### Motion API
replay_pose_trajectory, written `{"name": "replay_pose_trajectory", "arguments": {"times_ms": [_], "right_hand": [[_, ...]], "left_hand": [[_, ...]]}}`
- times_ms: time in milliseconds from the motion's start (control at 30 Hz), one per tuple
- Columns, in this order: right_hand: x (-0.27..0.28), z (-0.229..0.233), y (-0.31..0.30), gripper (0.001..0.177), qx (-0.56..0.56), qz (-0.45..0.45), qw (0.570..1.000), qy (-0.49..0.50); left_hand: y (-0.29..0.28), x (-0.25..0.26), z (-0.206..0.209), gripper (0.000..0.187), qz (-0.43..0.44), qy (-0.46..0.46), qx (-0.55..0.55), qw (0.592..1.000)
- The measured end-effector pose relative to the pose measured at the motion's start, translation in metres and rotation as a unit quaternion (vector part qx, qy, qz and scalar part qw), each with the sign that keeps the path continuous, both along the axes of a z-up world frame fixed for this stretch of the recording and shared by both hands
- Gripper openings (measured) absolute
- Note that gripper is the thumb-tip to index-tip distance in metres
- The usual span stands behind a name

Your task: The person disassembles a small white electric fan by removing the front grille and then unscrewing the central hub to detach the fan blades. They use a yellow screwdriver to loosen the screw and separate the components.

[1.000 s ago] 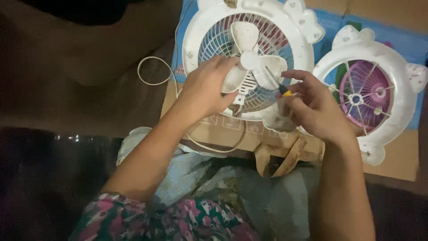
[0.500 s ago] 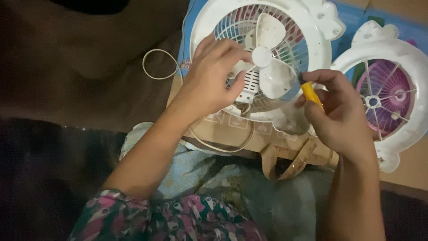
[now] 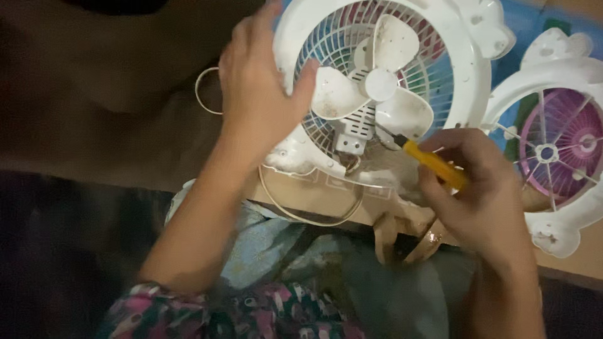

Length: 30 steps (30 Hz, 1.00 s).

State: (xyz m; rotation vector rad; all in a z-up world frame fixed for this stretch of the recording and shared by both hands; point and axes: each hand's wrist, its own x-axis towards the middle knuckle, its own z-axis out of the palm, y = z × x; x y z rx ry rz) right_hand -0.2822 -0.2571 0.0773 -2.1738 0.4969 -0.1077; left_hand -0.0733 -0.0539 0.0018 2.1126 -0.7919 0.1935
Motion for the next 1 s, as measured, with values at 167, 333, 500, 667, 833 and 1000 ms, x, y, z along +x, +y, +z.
{"name": "replay_pose_trajectory", "arguments": {"times_ms": [167,333,500,667,833,1000], "right_hand": [[-0.002,-0.004,-0.002,0.026,0.034,-0.002,0.999,-0.007],[-0.002,-0.007,-0.002,0.026,0.072,-0.036,0.997,-0.019],[-0.008,-0.004,-0.002,0.023,0.094,-0.052,0.991,-0.076],[-0.012,0.004,0.008,0.024,0.06,-0.061,0.983,-0.161],[-0.009,0.004,0.016,0.017,-0.096,-0.003,0.98,-0.176],[-0.011,0.001,0.018,0.022,-0.152,-0.008,0.958,-0.242]], "left_hand": [[-0.009,0.019,-0.033,0.051,0.0,0.166,-0.012,0.986],[-0.017,0.033,-0.052,0.033,0.047,0.109,0.007,0.993],[-0.018,0.018,-0.039,0.032,0.02,0.065,-0.103,0.992],[-0.029,0.004,-0.02,0.032,0.049,0.106,-0.164,0.98],[-0.03,0.004,-0.017,0.033,0.052,0.088,-0.168,0.98],[-0.031,0.003,-0.019,0.033,0.057,0.076,-0.158,0.983]]}}
